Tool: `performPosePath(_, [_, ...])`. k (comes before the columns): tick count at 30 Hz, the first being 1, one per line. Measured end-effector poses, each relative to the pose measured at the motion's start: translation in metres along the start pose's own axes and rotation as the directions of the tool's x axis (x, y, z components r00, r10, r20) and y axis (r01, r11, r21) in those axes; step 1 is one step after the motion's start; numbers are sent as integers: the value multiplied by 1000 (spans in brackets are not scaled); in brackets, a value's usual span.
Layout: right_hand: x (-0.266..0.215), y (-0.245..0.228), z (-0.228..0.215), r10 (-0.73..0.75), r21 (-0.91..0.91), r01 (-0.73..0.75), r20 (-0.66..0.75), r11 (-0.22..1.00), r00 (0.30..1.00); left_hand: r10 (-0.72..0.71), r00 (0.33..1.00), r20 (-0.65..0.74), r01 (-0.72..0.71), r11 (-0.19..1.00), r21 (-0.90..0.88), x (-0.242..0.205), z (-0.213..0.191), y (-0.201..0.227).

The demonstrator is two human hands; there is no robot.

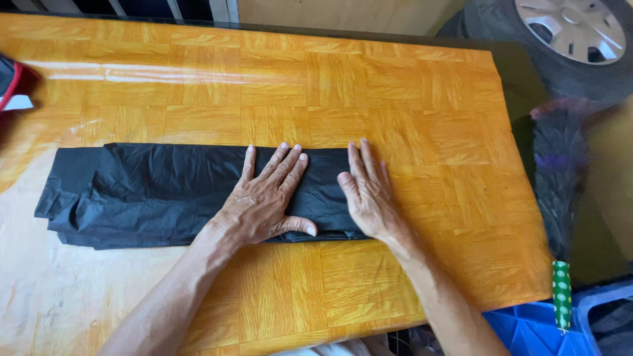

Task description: The person folds a black plastic bag by flattening it on a table, folding it into a long strip, and then rolling or folding it into a compact rectangular shape.

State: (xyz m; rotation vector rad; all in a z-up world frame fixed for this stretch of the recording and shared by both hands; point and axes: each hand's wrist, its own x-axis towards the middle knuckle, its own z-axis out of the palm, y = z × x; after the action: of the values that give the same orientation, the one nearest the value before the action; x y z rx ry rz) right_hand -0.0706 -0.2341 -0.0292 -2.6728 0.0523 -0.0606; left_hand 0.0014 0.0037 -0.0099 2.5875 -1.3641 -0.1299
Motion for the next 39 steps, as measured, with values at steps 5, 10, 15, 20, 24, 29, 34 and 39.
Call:
performPosePath(5, [4, 11, -30, 102, 274, -103, 19, 956, 995, 0, 1000, -15, 0, 1000, -20, -1, 4, -2])
performPosePath(10, [4, -69, -33, -73, -43, 72, -32, 997, 997, 0, 1000, -11, 0, 1000, -26, 0, 3, -3])
performPosePath(15, [5, -59, 2, -61, -280, 61, 10, 958, 998, -10, 1000, -15, 9, 999, -35, -1, 4, -2])
performPosePath(20, [6, -51, 2, -72, -292, 66, -12, 954, 997, -12, 999, -44, 10, 999, -40, 0, 0, 1])
performPosePath(24, [4, -51, 3, -86, -289, 71, -40, 955, 995, -21, 998, -56, 20, 999, -32, -1, 0, 3])
performPosePath(29, [7, -42, 7, -82, -249, 65, -59, 966, 995, -29, 995, -91, 26, 999, -34, -1, 3, 2])
performPosePath(34, [5, -39, 8, -74, -200, 59, -65, 978, 995, -43, 993, -109, 37, 998, -50, -2, 1, 5])
performPosePath(39, [3, -36, -2, -50, 2, 50, -51, 999, 997, -43, 994, -102, 39, 998, -41, -3, 2, 6])
